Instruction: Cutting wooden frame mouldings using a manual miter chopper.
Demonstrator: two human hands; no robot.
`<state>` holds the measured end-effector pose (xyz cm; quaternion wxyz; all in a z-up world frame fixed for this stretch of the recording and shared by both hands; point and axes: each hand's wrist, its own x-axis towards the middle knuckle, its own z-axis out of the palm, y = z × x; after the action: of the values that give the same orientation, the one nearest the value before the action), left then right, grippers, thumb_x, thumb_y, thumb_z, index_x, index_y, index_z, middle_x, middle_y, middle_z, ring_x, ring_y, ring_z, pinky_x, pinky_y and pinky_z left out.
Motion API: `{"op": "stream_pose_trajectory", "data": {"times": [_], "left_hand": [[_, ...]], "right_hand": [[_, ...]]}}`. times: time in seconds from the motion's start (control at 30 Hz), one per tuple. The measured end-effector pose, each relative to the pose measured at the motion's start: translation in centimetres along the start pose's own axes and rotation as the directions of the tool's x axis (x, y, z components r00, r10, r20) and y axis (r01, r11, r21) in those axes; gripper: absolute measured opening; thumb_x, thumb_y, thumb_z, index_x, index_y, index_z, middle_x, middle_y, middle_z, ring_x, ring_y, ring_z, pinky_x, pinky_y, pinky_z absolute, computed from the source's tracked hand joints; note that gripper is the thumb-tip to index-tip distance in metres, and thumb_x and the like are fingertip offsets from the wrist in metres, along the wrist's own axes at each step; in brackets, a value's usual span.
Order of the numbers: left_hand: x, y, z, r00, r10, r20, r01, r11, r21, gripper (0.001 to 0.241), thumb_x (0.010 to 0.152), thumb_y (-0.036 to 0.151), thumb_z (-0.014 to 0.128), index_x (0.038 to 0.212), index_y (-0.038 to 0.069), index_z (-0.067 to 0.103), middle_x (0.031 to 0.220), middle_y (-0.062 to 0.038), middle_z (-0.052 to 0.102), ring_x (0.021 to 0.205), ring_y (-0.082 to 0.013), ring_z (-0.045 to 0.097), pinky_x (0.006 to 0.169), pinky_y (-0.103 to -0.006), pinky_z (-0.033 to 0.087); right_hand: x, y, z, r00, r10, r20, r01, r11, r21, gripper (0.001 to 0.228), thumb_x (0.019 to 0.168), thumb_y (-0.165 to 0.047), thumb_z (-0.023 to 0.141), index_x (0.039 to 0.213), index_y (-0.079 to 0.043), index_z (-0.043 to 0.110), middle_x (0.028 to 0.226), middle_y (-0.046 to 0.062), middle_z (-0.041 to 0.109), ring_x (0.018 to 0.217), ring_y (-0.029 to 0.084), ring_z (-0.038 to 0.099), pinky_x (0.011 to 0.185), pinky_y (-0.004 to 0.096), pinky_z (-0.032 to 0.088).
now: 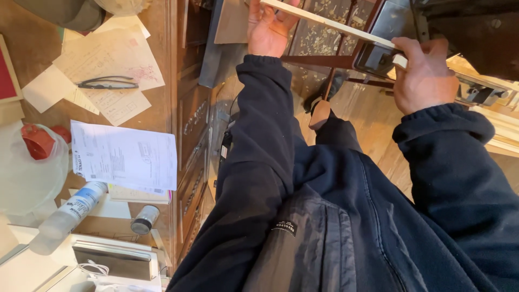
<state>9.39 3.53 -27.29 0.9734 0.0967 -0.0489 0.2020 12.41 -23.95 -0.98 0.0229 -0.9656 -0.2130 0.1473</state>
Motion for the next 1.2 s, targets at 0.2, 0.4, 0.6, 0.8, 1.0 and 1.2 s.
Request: {"op": "stream_pose_trajectory", "data": {"times": [0.2,0.4,0.6,0.8,1.0,1.2], "left_hand": [[0.6,-0.2,0.1,0.999,0.039,0.005,-0.039,0.999,0.033,0.026,0.104,0.015,0.070,0.129,0.017,0.067,0.122,-0.009,0.074,0.116,-0.0326,0.072,0.105,-0.0548,0.057],[0.5,-0.6,0.9,0.997,0.031,-0.066,-0.030,0.999,0.012,0.026,0.099,0.018,0.074,0.124,0.013,0.068,0.118,-0.008,0.075,0.112,-0.0307,0.073,0.105,-0.0516,0.056],[0.6,-1.0,1.0,0.999,0.028,-0.030,-0.028,1.000,0.000,0.019,0.102,0.019,0.073,0.119,0.013,0.071,0.112,-0.007,0.075,0.109,-0.0282,0.073,0.105,-0.0512,0.057],[0.3,-1.3,1.0,0.996,0.033,-0.085,-0.033,0.999,-0.002,0.015,0.098,0.017,0.075,0.113,0.014,0.072,0.110,-0.005,0.076,0.106,-0.0272,0.073,0.099,-0.0498,0.058],[0.5,-1.3,1.5,0.995,0.063,-0.075,-0.063,0.998,0.004,0.010,0.101,0.013,0.072,0.111,0.013,0.071,0.106,-0.004,0.075,0.103,-0.0270,0.073,0.097,-0.0508,0.059],[0.5,-1.3,1.1,0.991,0.088,-0.099,-0.087,0.996,0.012,0.008,0.101,0.009,0.070,0.108,0.013,0.070,0.104,-0.001,0.075,0.105,-0.0254,0.073,0.098,-0.0534,0.058]], "right_hand": [[0.2,-0.6,-0.5,1.000,0.006,-0.002,-0.006,1.000,-0.003,0.047,0.100,-0.009,0.074,0.145,-0.022,0.064,0.134,0.020,0.054,0.087,0.039,0.068,0.074,0.047,0.057],[0.1,0.6,0.6,0.997,-0.068,-0.033,0.069,0.997,0.040,0.038,0.105,-0.008,0.072,0.141,-0.017,0.063,0.135,0.019,0.060,0.099,0.040,0.069,0.082,0.047,0.057],[0.1,0.2,0.1,0.995,-0.083,-0.052,0.085,0.995,0.044,0.035,0.107,-0.008,0.069,0.140,-0.016,0.063,0.129,0.018,0.063,0.102,0.040,0.068,0.086,0.048,0.056],[0.1,0.2,0.2,0.995,-0.090,-0.048,0.093,0.994,0.063,0.037,0.104,-0.007,0.068,0.140,-0.014,0.064,0.132,0.020,0.063,0.102,0.040,0.068,0.084,0.047,0.056],[0.2,0.0,-0.1,0.999,-0.049,-0.022,0.050,0.997,0.052,0.033,0.109,-0.012,0.070,0.142,-0.016,0.064,0.134,0.019,0.063,0.101,0.041,0.069,0.084,0.048,0.056],[0.1,0.3,-0.1,0.996,-0.081,-0.030,0.083,0.995,0.047,0.036,0.106,-0.010,0.067,0.142,-0.015,0.063,0.134,0.019,0.063,0.102,0.042,0.068,0.083,0.048,0.055]]}}
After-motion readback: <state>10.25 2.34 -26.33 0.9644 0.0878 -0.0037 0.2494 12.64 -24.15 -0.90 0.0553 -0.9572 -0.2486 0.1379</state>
